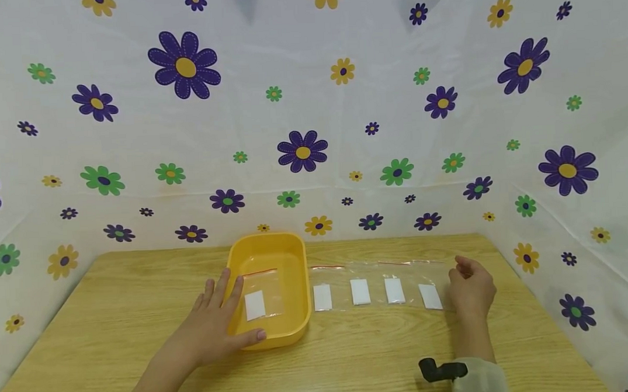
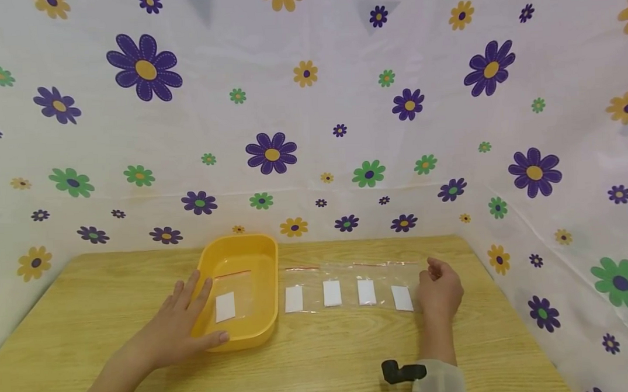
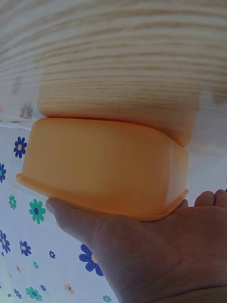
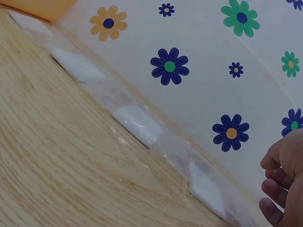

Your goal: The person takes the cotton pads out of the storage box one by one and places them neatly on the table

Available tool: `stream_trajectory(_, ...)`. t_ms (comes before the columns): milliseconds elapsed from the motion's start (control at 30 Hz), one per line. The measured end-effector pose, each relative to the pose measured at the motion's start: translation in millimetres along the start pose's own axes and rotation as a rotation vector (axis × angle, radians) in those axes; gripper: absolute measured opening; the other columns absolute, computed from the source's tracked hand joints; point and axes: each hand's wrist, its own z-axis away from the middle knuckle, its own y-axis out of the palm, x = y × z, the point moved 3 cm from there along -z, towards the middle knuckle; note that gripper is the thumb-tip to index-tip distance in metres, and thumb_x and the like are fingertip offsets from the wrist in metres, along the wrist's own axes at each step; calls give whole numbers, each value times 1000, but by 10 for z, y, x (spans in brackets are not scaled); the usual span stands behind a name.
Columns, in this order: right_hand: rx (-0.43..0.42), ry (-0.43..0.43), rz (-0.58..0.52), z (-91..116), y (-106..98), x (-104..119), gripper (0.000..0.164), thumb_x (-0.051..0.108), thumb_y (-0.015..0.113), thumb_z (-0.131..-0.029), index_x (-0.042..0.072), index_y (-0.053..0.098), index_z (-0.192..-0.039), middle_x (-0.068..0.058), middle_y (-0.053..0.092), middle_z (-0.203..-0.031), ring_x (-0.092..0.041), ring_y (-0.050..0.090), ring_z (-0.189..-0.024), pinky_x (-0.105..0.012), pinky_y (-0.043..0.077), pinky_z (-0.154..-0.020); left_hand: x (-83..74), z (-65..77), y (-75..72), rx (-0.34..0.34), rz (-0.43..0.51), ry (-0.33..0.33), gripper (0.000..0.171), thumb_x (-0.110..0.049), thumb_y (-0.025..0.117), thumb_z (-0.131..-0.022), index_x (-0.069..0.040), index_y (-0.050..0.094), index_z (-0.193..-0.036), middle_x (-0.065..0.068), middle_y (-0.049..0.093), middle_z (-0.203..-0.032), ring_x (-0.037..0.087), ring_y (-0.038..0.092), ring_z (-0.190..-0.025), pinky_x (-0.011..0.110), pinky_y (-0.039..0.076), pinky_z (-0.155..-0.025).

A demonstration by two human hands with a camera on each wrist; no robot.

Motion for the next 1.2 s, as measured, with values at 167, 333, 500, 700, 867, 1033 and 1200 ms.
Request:
stream_trajectory(167,-11,-32,-20,35,14,95,36,11,57,-95,6,65,-130,-14,66,-123,-24,59,-109,-23,45,-82,3,10,4,-11,-12,10,115,-83,52,-81,-6,18,-160,26,1,-165,59,8,-145,70,17,-114)
stream_trajectory(333,-3,-62,-47,92,43,238,36,11,57,-94,7,66,-128,-14,67,-121,-21,60,-106,-16,45,-80,15,0,18,-10,-12,11,115,-82,52,-81,-6,18,-160,25,1,-165,59,9,-145,70,17,-114)
stream_trajectory(500,58,-41,-93,155,84,386,36,14,58,-96,10,65,-131,-10,65,-124,-18,57,-106,-14,47,-76,35,-5,26,-11,-10,11,115,-83,51,-81,-6,18,-160,25,0,-165,59,8,-145,70,16,-114)
stream_trajectory(700,132,2,-220,240,154,555,35,16,61,-96,13,65,-131,-6,62,-123,-13,55,-105,-15,48,-79,24,-2,20,-9,-10,12,115,-83,51,-81,-6,16,-160,25,1,-165,59,8,-145,71,16,-114)
stream_trajectory(867,204,33,-346,299,194,677,34,16,61,-98,11,64,-132,0,60,-117,-11,56,-100,-15,53,-78,1,4,2,1,-6,5,115,-81,53,-81,-6,16,-160,26,1,-165,59,8,-145,71,16,-114)
stream_trajectory(1033,344,71,-512,378,231,814,35,14,62,-99,9,61,-133,3,60,-112,-11,59,-99,-21,56,-84,-18,14,-14,1,-5,3,114,-81,53,-82,-6,16,-160,26,1,-165,60,8,-145,71,17,-114)
stream_trajectory(1200,485,96,-644,479,295,930,32,13,59,-101,8,59,-133,3,61,-111,-13,62,-101,-26,55,-90,-24,13,-23,-4,-7,6,114,-80,54,-82,-6,17,-160,27,2,-165,60,9,-144,71,17,-113)
